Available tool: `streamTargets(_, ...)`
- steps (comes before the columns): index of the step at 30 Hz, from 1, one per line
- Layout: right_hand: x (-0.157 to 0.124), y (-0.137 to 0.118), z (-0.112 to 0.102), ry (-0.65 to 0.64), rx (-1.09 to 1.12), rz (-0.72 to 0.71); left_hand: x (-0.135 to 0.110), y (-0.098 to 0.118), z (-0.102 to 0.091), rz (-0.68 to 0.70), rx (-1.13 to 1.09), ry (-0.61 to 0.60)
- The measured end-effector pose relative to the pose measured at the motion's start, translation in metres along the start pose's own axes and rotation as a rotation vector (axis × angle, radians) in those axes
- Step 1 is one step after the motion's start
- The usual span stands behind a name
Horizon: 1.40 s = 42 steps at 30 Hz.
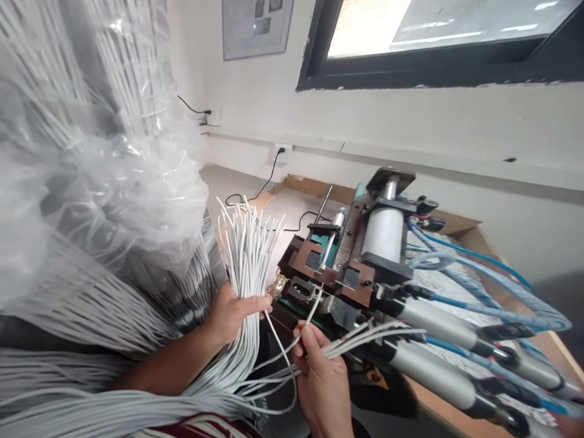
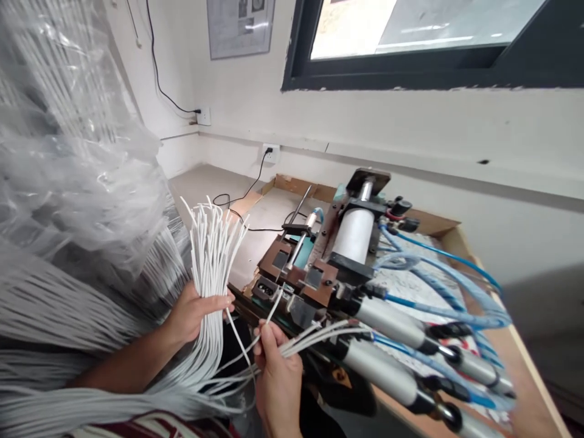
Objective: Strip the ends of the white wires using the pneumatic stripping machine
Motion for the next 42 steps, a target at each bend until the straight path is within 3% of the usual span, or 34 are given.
streamTargets(3,0.007,-0.008,0.011,0.045,0.073,0.02,0.0,0.001,0.005,-0.04,-0.016,-0.046)
streamTargets(8,0.014,-0.01,0.018,0.084,0.135,0.044,0.006,0.005,0.008,-0.031,-0.051,-0.024)
streamTargets(15,0.013,-0.009,0.021,0.046,0.242,0.202,0.004,0.008,0.012,-0.056,-0.015,0.043)
streamTargets(25,0.014,-0.016,0.026,0.032,0.261,0.21,0.006,0.006,0.015,-0.048,-0.004,0.064)
streamTargets(29,0.014,-0.013,0.017,-0.056,0.06,0.091,0.007,0.004,0.019,-0.04,-0.016,0.038)
streamTargets(35,-0.002,-0.01,0.006,-0.357,-0.504,-0.337,0.003,0.002,0.027,-0.048,-0.056,-0.021)
streamTargets(38,-0.008,-0.013,0.001,-0.323,-0.525,-0.447,0.003,0.001,0.027,-0.052,-0.064,-0.041)
streamTargets(42,-0.014,-0.013,-0.001,-0.338,-0.493,-0.408,0.005,0.004,0.027,-0.015,-0.07,-0.067)
Point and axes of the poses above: each hand's wrist, its own x-axis towards the middle knuckle, its own z-axis out of the palm, y = z × x, the point moved 5 cm from there along x, towards the middle knuckle, and after that the axes turned 9 degrees about y, right-handed, at the moved point
